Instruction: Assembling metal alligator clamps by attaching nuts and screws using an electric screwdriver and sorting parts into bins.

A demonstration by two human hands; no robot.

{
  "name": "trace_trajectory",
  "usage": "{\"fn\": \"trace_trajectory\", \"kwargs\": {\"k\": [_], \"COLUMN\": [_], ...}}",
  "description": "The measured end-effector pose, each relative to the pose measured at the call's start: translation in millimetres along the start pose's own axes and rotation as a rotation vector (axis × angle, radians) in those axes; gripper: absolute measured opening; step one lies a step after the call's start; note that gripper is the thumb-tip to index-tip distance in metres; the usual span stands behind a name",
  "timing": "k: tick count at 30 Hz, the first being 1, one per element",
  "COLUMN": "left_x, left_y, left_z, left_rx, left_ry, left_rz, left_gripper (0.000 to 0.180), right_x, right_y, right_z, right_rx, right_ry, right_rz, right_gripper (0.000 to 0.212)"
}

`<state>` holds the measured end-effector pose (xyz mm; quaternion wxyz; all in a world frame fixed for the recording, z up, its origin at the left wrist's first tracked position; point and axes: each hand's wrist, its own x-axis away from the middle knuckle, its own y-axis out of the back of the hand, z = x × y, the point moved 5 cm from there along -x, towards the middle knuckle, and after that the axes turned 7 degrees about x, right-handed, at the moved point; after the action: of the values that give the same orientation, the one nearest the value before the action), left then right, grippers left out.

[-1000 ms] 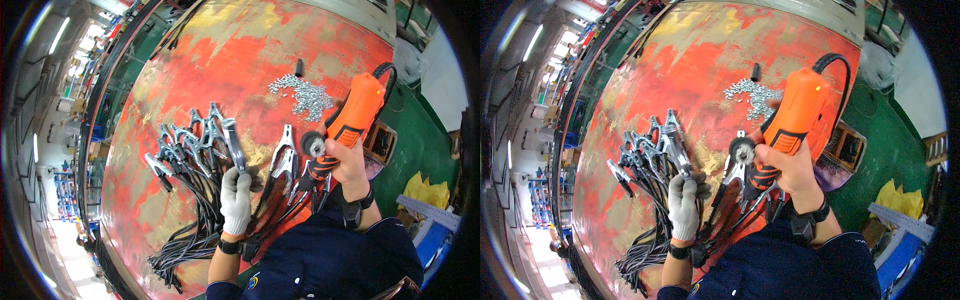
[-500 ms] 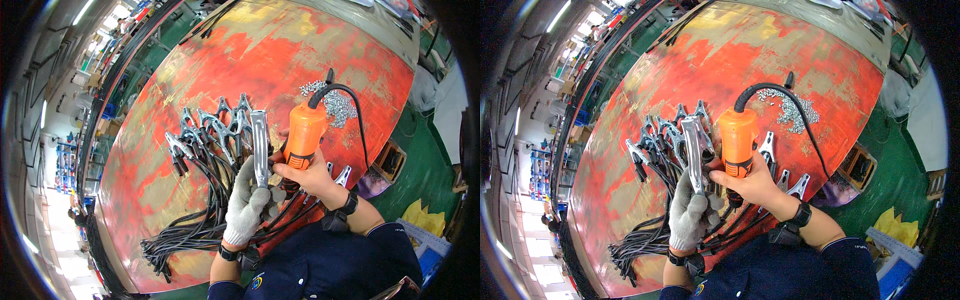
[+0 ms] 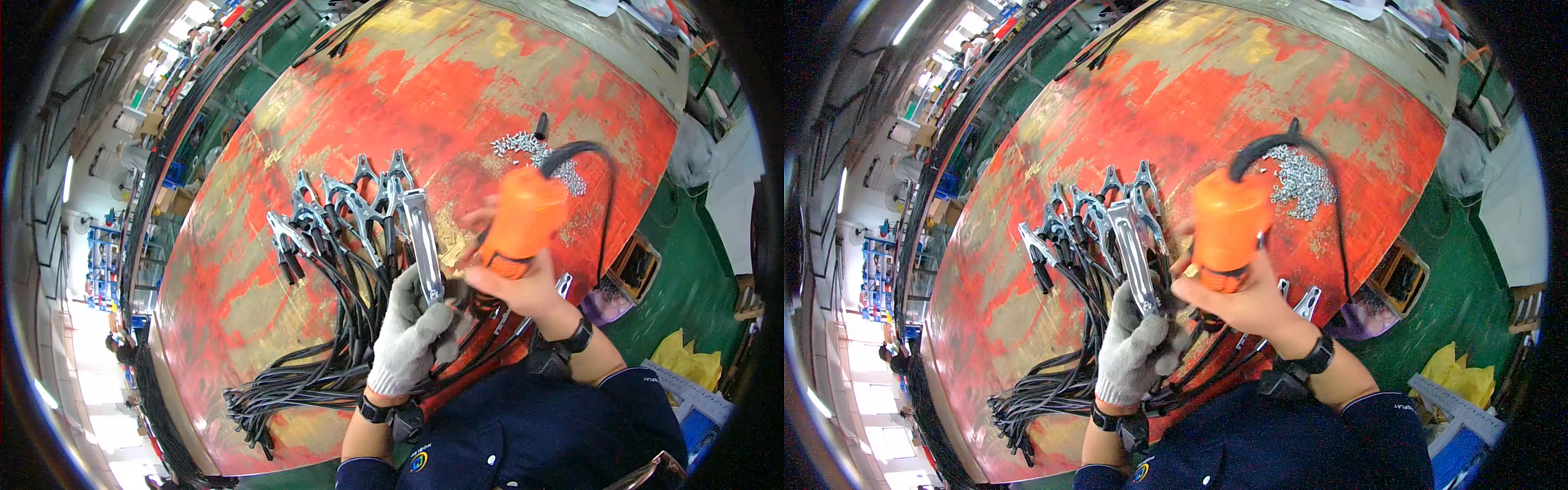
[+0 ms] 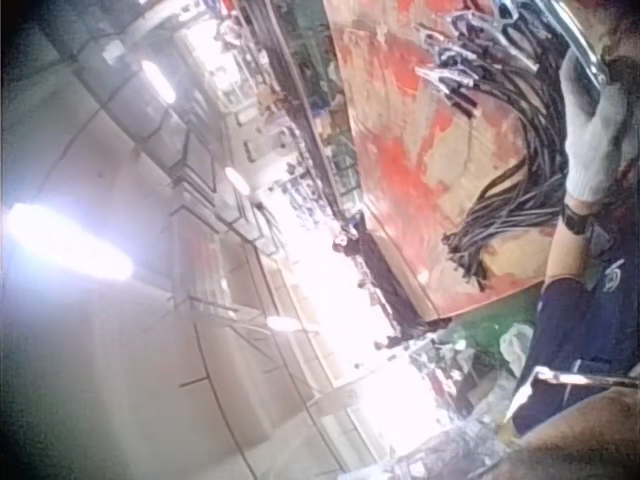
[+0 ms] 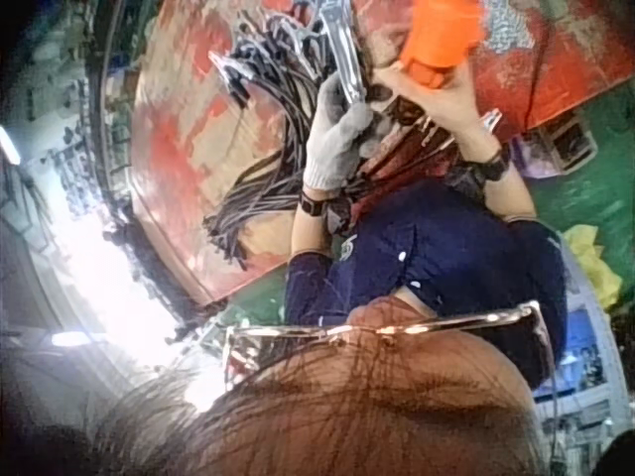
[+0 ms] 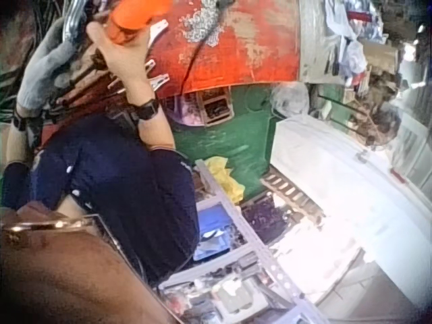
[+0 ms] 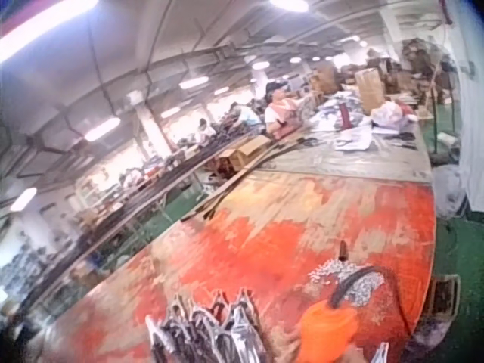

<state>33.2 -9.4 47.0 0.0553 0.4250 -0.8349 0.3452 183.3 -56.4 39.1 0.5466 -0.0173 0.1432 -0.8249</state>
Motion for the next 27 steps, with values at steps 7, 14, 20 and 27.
{"fn": "trace_trajectory", "kwargs": {"k": [7, 14, 20, 27], "left_x": [-13.6, -15.8, -14.6, -16.4], "left_y": [1.6, 0.3, -3.2, -2.4], "left_z": [-1.9, -0.4, 0.6, 2.8], "left_rx": [-0.052, -0.079, -0.066, -0.128], "left_ry": [-0.080, -0.024, -0.055, -0.095], "left_rz": [-0.023, 0.007, -0.058, -0.060], "left_gripper": [0.054, 0.054, 0.048, 0.053], "right_x": [23.1, 28.5, 28.8, 30.4], "right_y": [40.7, 27.8, 24.8, 18.6], "right_z": [90.0, 91.1, 86.6, 87.3], "right_rx": [-0.424, -0.416, -0.426, -0.353], "right_ry": [0.792, 0.806, 0.790, 0.832], "right_rz": [-0.208, -0.299, -0.360, -0.213], "right_gripper": [0.070, 0.084, 0.086, 0.092]}}
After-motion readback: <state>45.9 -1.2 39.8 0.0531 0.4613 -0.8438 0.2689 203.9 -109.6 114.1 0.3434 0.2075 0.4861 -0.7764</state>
